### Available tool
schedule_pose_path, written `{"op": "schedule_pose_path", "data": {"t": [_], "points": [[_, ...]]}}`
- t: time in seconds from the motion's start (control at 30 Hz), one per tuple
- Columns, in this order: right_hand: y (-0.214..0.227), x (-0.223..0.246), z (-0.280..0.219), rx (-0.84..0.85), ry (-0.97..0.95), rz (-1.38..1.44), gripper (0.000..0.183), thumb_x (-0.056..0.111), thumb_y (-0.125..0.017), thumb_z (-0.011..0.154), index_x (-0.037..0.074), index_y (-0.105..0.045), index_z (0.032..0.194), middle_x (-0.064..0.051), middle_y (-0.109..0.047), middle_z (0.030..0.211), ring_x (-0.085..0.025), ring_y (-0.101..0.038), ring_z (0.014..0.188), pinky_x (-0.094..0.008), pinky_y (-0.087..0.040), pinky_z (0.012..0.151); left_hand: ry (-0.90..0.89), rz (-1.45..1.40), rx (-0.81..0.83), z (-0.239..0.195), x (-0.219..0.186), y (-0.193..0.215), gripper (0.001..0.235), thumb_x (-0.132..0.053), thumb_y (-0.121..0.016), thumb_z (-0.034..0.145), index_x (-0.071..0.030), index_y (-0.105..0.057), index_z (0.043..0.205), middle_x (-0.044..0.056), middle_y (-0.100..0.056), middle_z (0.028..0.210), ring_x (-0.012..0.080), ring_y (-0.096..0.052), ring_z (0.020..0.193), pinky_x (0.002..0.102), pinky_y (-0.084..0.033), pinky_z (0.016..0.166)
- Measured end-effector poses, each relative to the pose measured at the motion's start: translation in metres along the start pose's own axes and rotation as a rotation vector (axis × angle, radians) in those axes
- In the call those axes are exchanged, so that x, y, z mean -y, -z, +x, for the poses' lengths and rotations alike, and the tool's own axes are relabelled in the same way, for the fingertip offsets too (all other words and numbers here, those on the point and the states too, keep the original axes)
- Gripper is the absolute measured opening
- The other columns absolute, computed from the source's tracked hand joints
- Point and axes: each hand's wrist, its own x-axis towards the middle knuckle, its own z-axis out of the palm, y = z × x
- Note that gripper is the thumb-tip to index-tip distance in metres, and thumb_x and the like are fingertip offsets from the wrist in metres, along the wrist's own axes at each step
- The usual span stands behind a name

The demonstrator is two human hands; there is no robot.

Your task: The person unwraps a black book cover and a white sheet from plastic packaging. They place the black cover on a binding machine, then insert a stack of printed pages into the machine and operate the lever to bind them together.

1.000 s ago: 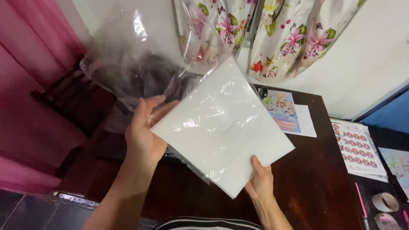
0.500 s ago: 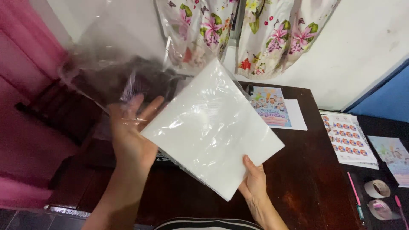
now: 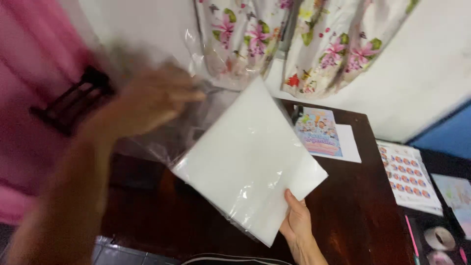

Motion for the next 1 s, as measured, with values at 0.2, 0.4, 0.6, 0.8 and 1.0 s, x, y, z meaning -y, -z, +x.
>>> {"op": "schedule_pose_path", "data": {"t": [0.2,0.4,0.6,0.8,1.0], "points": [[-0.024,0.015,-0.002,-0.051,0.003,-0.076,0.056,0.016,-0.058,0.091,0.01,-0.045,0.145,-0.017,-0.061,0.131,-0.035,-0.062,0.12,-0.061,-0.053,0.096,0.393,-1.422,-0.149,-0.043,-0.04,-0.124,0.044,-0.027,-0.059,0.105,-0.005,-0.06,0.142,0.014,-0.058,0.139,0.0238,-0.054,0.126,0.04,-0.046,0.106],[-0.022,0.017,-0.006,-0.078,-0.024,-0.127,0.058,0.016,-0.061,0.091,0.007,-0.044,0.146,-0.02,-0.059,0.132,-0.036,-0.062,0.12,-0.06,-0.054,0.096,0.636,-1.983,-0.626,-0.073,-0.036,-0.187,0.028,-0.021,-0.065,0.106,-0.002,-0.068,0.126,0.011,-0.071,0.112,0.0202,-0.068,0.096,0.038,-0.057,0.082],[-0.027,0.016,-0.008,-0.047,-0.034,-0.103,0.06,0.017,-0.063,0.089,0.009,-0.045,0.146,-0.016,-0.06,0.137,-0.034,-0.061,0.123,-0.059,-0.052,0.1,0.836,-2.045,-0.703,-0.074,-0.046,-0.223,0.032,-0.02,-0.064,0.098,-0.002,-0.067,0.124,0.011,-0.074,0.109,0.0227,-0.071,0.092,0.039,-0.06,0.078],[-0.032,0.008,-0.023,-0.014,-0.072,-0.101,0.063,0.018,-0.066,0.088,0.01,-0.045,0.147,-0.015,-0.059,0.138,-0.034,-0.058,0.127,-0.059,-0.05,0.103,1.056,-1.513,-0.534,-0.066,-0.128,-0.25,0.047,-0.032,-0.06,0.098,-0.001,-0.06,0.134,0.014,-0.069,0.122,0.0269,-0.067,0.106,0.043,-0.059,0.085],[-0.038,0.001,-0.018,-0.06,-0.06,-0.093,0.06,0.016,-0.063,0.089,0.012,-0.044,0.147,-0.011,-0.059,0.139,-0.032,-0.057,0.129,-0.058,-0.049,0.104,1.186,-2.229,-0.833,-0.053,-0.167,-0.229,0.082,-0.065,-0.033,0.094,-0.004,-0.048,0.147,0.013,-0.058,0.142,0.0289,-0.055,0.129,0.045,-0.044,0.105]]}}
